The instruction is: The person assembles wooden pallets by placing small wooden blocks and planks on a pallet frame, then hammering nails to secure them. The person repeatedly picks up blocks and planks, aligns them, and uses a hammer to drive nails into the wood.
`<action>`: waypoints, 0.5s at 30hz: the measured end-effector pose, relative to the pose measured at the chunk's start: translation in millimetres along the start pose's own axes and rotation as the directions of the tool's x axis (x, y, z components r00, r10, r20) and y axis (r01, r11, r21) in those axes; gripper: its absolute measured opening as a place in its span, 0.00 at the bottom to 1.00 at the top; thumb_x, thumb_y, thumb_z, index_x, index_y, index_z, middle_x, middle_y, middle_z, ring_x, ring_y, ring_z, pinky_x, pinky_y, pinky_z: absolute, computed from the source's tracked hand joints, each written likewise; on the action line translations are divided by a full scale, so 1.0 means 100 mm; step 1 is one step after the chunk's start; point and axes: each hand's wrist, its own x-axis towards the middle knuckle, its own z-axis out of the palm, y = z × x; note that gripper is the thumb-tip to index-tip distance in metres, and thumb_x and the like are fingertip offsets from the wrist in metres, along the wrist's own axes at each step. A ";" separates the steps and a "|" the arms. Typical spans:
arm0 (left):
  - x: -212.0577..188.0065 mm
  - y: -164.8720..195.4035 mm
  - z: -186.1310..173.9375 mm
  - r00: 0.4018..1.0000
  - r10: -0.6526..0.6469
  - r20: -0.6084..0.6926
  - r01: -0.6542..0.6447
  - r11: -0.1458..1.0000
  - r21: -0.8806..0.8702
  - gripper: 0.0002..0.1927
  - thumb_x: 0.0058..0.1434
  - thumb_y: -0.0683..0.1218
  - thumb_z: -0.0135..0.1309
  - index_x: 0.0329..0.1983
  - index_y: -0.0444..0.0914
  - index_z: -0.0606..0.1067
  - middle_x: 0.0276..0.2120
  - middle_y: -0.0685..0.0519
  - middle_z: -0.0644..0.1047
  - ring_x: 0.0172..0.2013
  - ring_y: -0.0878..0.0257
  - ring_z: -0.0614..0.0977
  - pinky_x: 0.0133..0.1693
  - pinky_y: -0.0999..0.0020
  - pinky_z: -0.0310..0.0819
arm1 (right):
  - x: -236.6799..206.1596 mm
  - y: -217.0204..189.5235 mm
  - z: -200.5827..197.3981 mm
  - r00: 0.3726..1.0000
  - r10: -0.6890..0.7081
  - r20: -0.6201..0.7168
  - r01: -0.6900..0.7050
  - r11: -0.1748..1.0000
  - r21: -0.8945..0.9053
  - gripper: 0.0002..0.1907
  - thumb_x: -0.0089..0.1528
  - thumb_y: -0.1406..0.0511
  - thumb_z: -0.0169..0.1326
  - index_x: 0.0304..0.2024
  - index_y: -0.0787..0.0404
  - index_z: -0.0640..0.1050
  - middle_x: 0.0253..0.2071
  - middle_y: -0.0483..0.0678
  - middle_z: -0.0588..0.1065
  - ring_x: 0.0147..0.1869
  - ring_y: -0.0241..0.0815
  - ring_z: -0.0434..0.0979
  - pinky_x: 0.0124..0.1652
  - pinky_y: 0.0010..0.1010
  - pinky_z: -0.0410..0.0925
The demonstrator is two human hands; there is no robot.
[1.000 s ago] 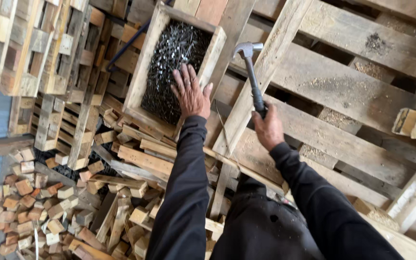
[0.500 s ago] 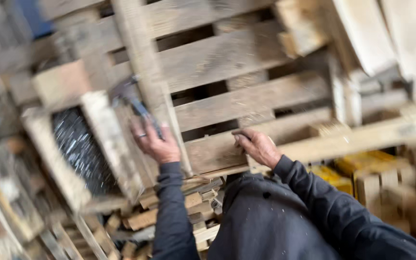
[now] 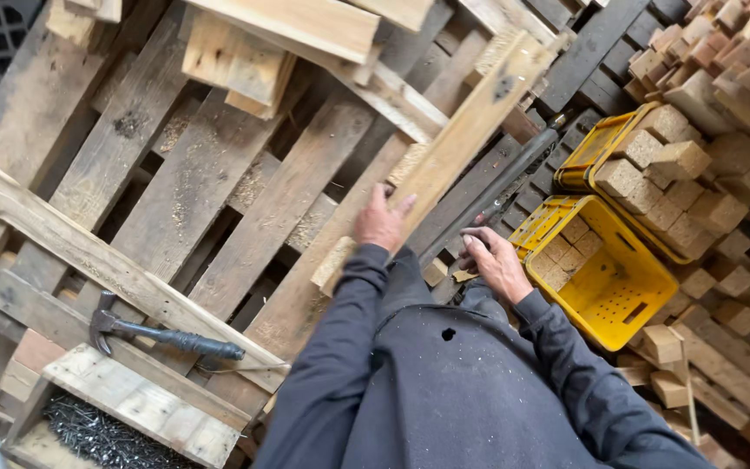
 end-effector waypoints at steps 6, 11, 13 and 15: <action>-0.82 0.36 -0.07 0.969 0.085 -0.231 -0.040 0.981 0.192 0.33 0.55 0.71 0.56 0.46 0.40 0.81 0.38 0.39 0.82 0.40 0.43 0.83 0.42 0.51 0.75 | -0.46 0.48 -0.70 0.995 -0.012 0.095 0.002 0.995 0.104 0.16 0.68 0.61 0.51 0.53 0.65 0.77 0.35 0.46 0.78 0.35 0.34 0.79 0.36 0.27 0.72; -1.85 0.64 0.11 0.973 0.177 -0.149 -0.187 0.981 -0.057 0.26 0.63 0.59 0.60 0.40 0.29 0.80 0.32 0.38 0.79 0.34 0.58 0.78 0.37 0.60 0.72 | -1.07 0.52 -1.19 0.965 0.025 0.261 -0.022 1.000 -0.015 0.18 0.64 0.58 0.57 0.49 0.65 0.81 0.35 0.48 0.80 0.37 0.34 0.78 0.40 0.28 0.72; -2.01 0.79 0.45 0.994 0.110 0.006 -0.109 0.988 -0.111 0.22 0.65 0.55 0.60 0.37 0.28 0.80 0.27 0.41 0.78 0.29 0.65 0.72 0.33 0.63 0.70 | -1.30 0.64 -1.29 0.946 -0.007 0.324 0.014 1.000 -0.020 0.20 0.63 0.56 0.58 0.48 0.65 0.81 0.37 0.46 0.81 0.39 0.33 0.79 0.43 0.27 0.73; -1.95 0.99 0.77 0.962 0.250 0.110 -0.237 0.964 -0.117 0.19 0.65 0.53 0.58 0.39 0.31 0.80 0.26 0.48 0.80 0.29 0.69 0.74 0.33 0.68 0.72 | -1.40 0.71 -1.29 0.953 -0.058 0.296 0.048 0.998 0.042 0.22 0.63 0.54 0.58 0.50 0.64 0.80 0.40 0.45 0.81 0.42 0.32 0.79 0.45 0.27 0.73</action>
